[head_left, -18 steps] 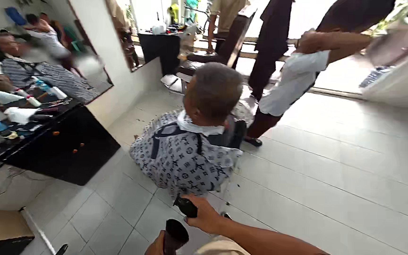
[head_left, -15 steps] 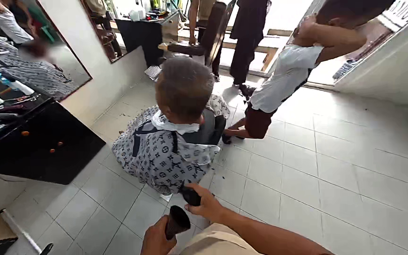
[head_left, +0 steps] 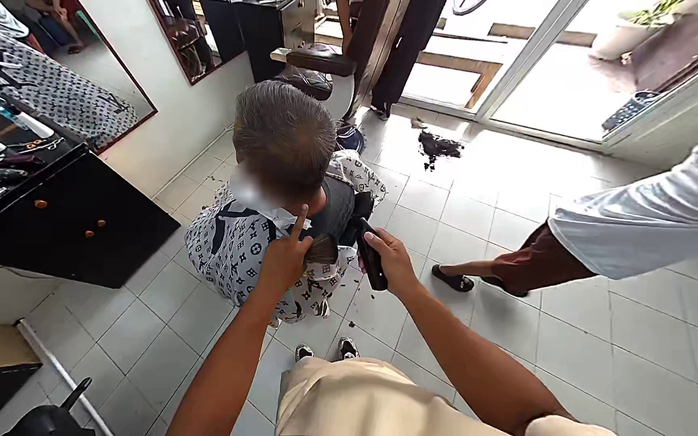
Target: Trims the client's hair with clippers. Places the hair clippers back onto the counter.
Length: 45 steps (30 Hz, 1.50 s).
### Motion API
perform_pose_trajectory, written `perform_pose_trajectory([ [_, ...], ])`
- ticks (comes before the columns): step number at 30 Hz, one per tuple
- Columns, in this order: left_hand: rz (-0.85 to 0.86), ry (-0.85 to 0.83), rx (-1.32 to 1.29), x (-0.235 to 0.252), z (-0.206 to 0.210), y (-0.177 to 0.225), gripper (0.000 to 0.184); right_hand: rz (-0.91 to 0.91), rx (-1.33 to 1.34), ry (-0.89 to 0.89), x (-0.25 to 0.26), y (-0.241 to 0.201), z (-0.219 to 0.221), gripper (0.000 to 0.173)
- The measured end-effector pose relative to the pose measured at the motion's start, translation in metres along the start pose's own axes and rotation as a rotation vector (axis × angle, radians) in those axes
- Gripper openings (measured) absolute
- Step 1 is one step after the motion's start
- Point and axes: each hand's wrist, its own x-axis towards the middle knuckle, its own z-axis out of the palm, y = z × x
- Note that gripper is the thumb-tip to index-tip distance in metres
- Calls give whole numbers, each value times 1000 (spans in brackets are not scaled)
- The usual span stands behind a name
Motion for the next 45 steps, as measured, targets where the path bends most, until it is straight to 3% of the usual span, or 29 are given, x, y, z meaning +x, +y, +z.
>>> perform_pose_trajectory([
  [6,-268,-231,-46,-30,-20,-19,54,2,-107,83,10,-8,30,22],
  [10,-170,-199,-64,-29,-14,-17,52,-31,-96,213,28,8,60,26],
  [16,-105,-283,-28,-17,6,-20,62,257,-143,-1,43,17,96,33],
  [23,-161,-356,4,-17,-3,-14,52,341,-86,-2,56,20,114,36],
  [27,-182,-335,-26,-19,-3,-14,63,255,-167,4,61,30,114,39],
  [29,-194,-310,-61,-20,-2,-16,88,181,-237,-13,61,33,113,40],
  [30,-192,-317,-55,-19,-2,-16,88,189,-233,-12,62,32,114,40],
  [32,-167,-336,-21,-19,-2,-16,64,234,-189,-4,64,33,114,40],
  [34,-146,-348,4,-18,-1,-18,54,202,-196,-2,65,36,113,40],
  [37,-152,-348,1,-18,-3,-18,61,96,-273,-26,64,38,114,38],
  [42,-188,-323,-55,-21,-2,-19,92,135,-282,5,63,38,118,39],
  [45,-194,-285,-126,-22,3,-25,92,91,-324,-11,60,36,122,40],
])
